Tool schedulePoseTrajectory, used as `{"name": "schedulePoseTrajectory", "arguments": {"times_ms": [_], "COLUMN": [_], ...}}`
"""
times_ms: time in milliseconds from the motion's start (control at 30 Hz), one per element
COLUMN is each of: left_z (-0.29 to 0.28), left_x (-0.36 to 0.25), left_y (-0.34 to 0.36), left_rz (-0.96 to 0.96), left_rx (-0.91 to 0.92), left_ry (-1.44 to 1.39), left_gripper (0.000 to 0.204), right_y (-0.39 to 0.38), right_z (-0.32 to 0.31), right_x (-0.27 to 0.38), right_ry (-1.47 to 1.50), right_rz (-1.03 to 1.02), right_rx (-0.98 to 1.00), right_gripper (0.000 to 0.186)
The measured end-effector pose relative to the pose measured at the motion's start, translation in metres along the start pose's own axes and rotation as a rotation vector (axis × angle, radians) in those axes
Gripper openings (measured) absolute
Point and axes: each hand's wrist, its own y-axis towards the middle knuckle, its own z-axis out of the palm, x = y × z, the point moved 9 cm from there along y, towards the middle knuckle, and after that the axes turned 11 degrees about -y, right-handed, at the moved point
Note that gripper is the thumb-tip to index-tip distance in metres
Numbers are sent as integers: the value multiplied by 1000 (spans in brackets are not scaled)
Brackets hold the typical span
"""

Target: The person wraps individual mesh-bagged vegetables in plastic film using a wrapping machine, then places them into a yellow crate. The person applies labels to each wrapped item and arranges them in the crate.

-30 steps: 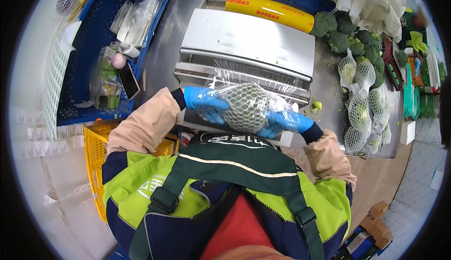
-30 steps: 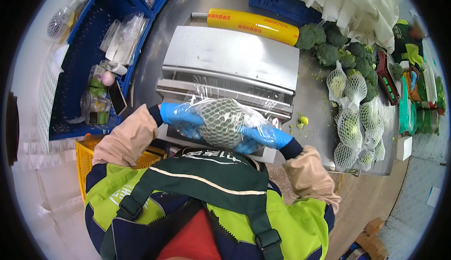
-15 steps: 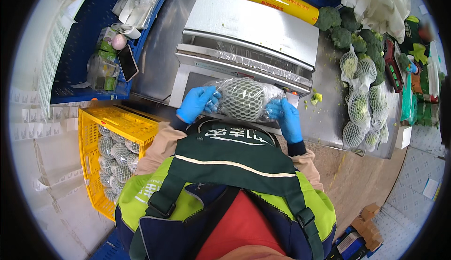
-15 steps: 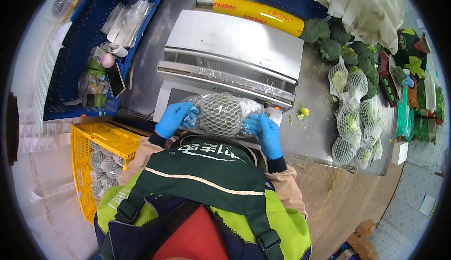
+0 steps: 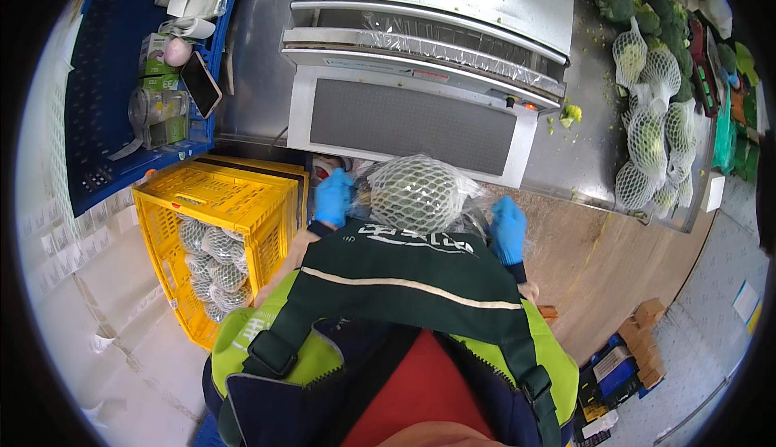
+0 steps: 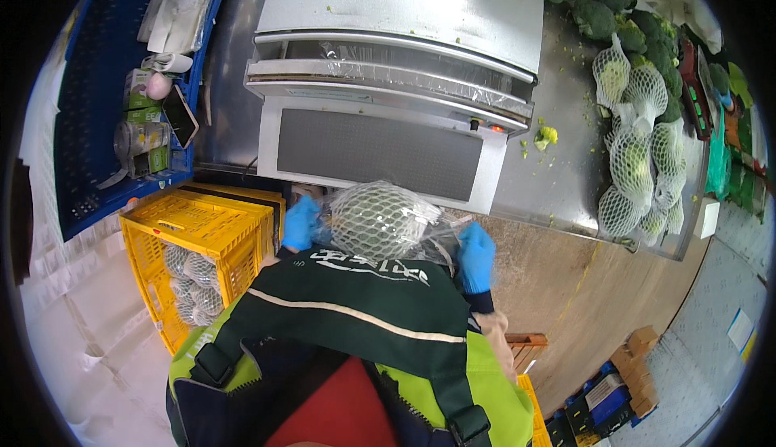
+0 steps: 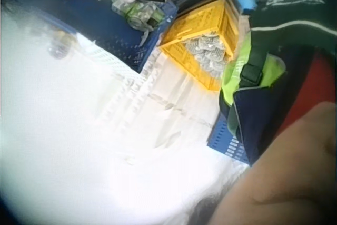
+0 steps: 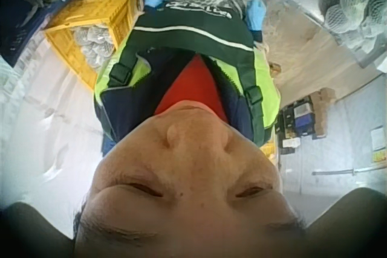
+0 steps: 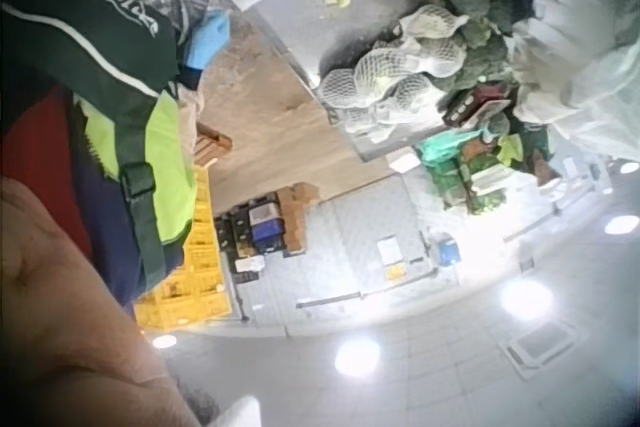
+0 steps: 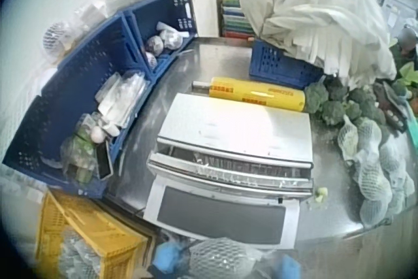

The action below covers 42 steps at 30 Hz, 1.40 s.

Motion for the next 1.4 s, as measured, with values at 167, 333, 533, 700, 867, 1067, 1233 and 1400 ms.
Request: {"name": "schedulePoseTrajectory", "arguments": {"times_ms": [167,333,533,700,867,1067,1233,1400], "left_z": [93,136,135,137,132,48,-40,-162], "left_x": [43,93,72,32,-28,-149,-225,-207], "left_y": [38,21,-18,-28,-37,-85,-182,-272], "left_rz": [426,-203,-527,-580,-494,-27,482,581], "left_rx": [538,789,947,946,838,440,-8,-497], "left_ry": [1033,536,191,-26,-370,-790,-267,-267], "left_gripper": [19,21,25,30,36,43,84,93], "right_y": [35,12,-41,-122,-153,-158,-240,-340], "right_z": [114,187,181,185,201,202,282,315], "right_x": [-8,-5,108,237,232,196,217,227], "right_ry": [-813,-272,-278,-425,-343,-185,-259,-514], "right_rz": [-539,-534,-876,-1305,-809,-302,-503,-1473], "right_rx": [336,530,316,612,1283,1322,1620,1715], "right_gripper": [30,24,14,17,36,73,85,92]}}
